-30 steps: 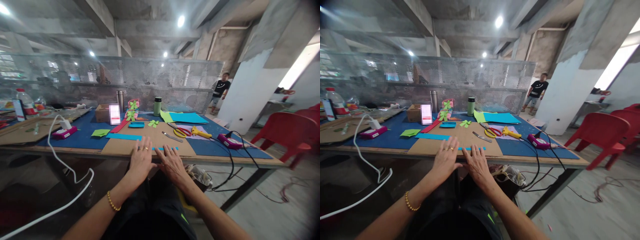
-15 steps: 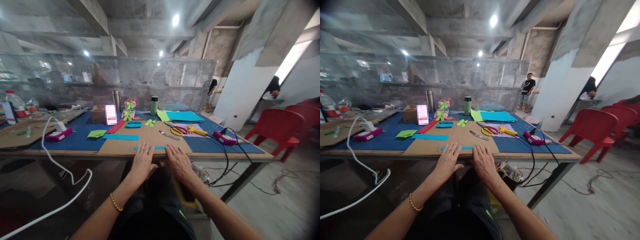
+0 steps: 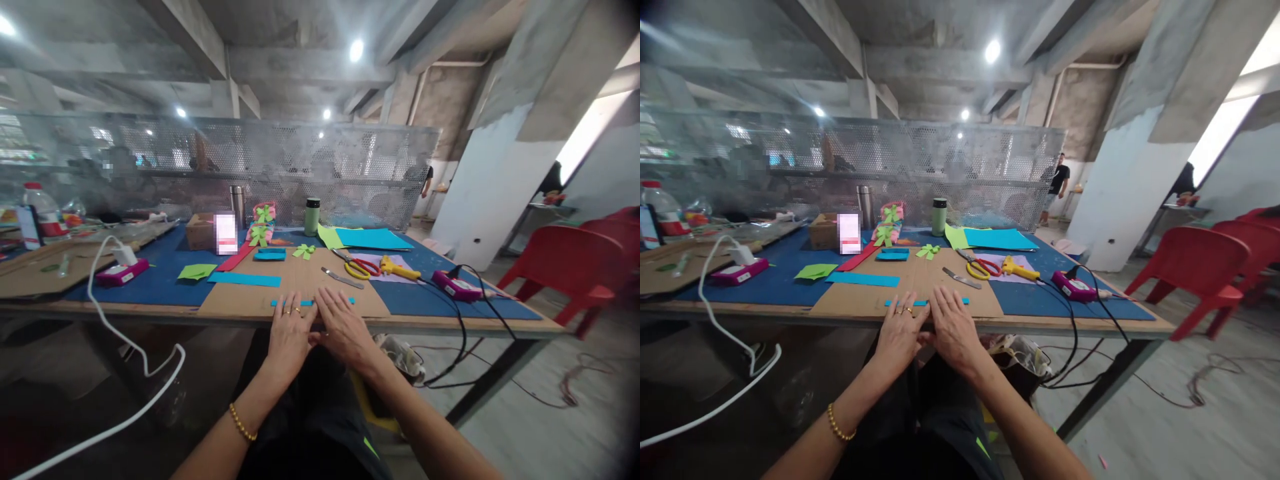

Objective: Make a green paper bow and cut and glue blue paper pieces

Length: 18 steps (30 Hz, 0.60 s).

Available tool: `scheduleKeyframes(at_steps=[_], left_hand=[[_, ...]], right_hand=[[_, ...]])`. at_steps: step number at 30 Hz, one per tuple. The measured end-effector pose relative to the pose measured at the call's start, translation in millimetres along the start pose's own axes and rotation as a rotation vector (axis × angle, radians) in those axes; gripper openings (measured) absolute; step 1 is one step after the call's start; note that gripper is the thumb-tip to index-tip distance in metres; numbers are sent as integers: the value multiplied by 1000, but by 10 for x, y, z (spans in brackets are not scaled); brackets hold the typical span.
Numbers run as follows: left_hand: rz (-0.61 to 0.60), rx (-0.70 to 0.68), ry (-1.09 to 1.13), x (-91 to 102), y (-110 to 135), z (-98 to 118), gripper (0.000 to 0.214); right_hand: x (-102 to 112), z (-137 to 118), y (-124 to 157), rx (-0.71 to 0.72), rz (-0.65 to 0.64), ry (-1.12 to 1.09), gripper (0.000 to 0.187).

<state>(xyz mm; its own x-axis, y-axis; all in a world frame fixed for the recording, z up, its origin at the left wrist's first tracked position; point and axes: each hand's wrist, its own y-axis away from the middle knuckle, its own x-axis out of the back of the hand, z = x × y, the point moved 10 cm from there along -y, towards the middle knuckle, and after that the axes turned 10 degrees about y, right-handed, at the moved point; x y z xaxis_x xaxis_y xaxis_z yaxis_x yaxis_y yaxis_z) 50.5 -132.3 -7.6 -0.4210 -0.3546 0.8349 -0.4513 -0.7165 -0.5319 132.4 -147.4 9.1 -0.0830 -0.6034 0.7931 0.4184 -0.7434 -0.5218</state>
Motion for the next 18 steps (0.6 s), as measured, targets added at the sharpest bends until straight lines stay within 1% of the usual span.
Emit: scheduleKeyframes(at_steps=[2,4,7,10,12,15,18], left_hand=[[-2,-4,-5,-29,0,-11,73],[10,-6,-13,-21,2,-13,71],[26,-10,-13,24,9,1,67],[23,-17,-14,59,9,21,70],[14,-22,-16,71,1,17,71],[-9,-19,-18,91,-3,-69,68],[-31,8,-46,147,47,-269,64]], right_hand=[[-121,-68,-50,-20,-31,-18,74],[-172,-42,-26,-56,-41,5,70],[-141,107,101,-117,-35,50,65],[-75,320,258,-202,-16,103,61],[-53,408,331,-226,1,138,57],[-61,425,356,-222,20,178,56],[-67,397,332,-238,29,209,63]])
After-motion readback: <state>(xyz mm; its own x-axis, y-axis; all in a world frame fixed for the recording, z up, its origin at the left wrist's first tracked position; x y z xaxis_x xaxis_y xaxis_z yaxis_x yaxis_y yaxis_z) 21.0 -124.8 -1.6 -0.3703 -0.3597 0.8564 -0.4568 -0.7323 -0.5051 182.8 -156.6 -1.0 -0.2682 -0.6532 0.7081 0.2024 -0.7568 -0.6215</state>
